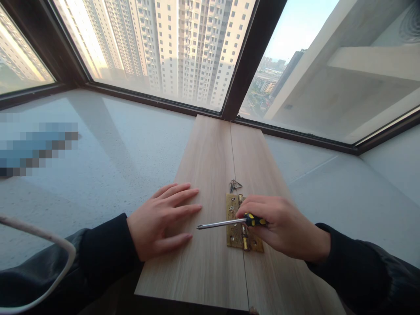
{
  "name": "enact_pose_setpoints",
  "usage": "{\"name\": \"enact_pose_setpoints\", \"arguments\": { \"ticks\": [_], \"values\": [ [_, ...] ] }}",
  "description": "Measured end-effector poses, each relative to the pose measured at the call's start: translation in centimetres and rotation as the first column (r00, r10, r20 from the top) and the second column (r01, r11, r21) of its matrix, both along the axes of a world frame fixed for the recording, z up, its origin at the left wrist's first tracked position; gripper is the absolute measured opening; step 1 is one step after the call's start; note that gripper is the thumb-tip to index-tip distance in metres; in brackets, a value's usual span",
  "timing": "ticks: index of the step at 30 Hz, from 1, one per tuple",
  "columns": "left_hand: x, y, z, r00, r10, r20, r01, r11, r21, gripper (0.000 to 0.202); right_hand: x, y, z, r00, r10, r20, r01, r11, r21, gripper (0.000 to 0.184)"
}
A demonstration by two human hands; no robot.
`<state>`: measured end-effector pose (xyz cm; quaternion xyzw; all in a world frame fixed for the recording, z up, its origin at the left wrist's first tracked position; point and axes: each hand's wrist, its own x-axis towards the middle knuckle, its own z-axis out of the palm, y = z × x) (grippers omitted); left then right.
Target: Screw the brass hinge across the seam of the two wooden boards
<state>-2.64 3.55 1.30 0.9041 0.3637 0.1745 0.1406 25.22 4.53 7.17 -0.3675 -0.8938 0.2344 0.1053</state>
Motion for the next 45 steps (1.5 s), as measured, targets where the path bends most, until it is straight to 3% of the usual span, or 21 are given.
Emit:
{"name": "enact_pose_setpoints", "arguments": {
  "ticks": [4, 12, 22, 34, 38, 42, 45],
  "values": [
    [-0.1, 0.0, -0.1, 1.0, -0.001, -0.001, 0.001, 1.0, 0.0, 0.049, 0.1, 0.1, 0.0, 1.0, -0.002, 0.017, 0.001, 0.999, 0.04, 0.006],
    [-0.1, 0.0, -0.1, 1.0, -0.001, 0.01, 0.001, 1.0, 0.006, 0.049, 0.1, 0.2, -0.7, 1.0, -0.009, 0.03, 0.007, 0.997, 0.082, 0.02],
    [0.0, 0.0, 0.0, 1.0, -0.002, 0.001, 0.002, 1.0, -0.007, 0.048, 0.2, 0.5, -1.1, 0.998, -0.023, 0.064, 0.018, 0.997, 0.076, 0.019],
    [-0.1, 0.0, -0.1, 1.0, 0.004, 0.005, -0.004, 1.0, -0.002, 0.049, 0.3, 0.3, -1.0, 0.998, 0.01, 0.063, -0.007, 0.999, -0.045, 0.018],
    [-0.1, 0.0, -0.1, 1.0, 0.004, 0.004, -0.004, 1.0, 0.002, 0.049, 0.2, 0.3, 0.5, 0.994, -0.037, 0.099, 0.049, 0.991, -0.124, 0.019],
    [-0.3, 0.0, -0.3, 1.0, -0.004, 0.025, 0.004, 1.0, -0.001, 0.05, 1.9, 0.2, 3.6, 0.977, -0.092, 0.192, 0.132, 0.97, -0.206, 0.015],
    [-0.4, 0.0, -0.3, 1.0, -0.003, 0.024, 0.004, 1.0, -0.009, 0.051, 3.7, 0.2, 5.8, 0.959, -0.099, 0.264, 0.153, 0.97, -0.19, 0.012]
  ]
}}
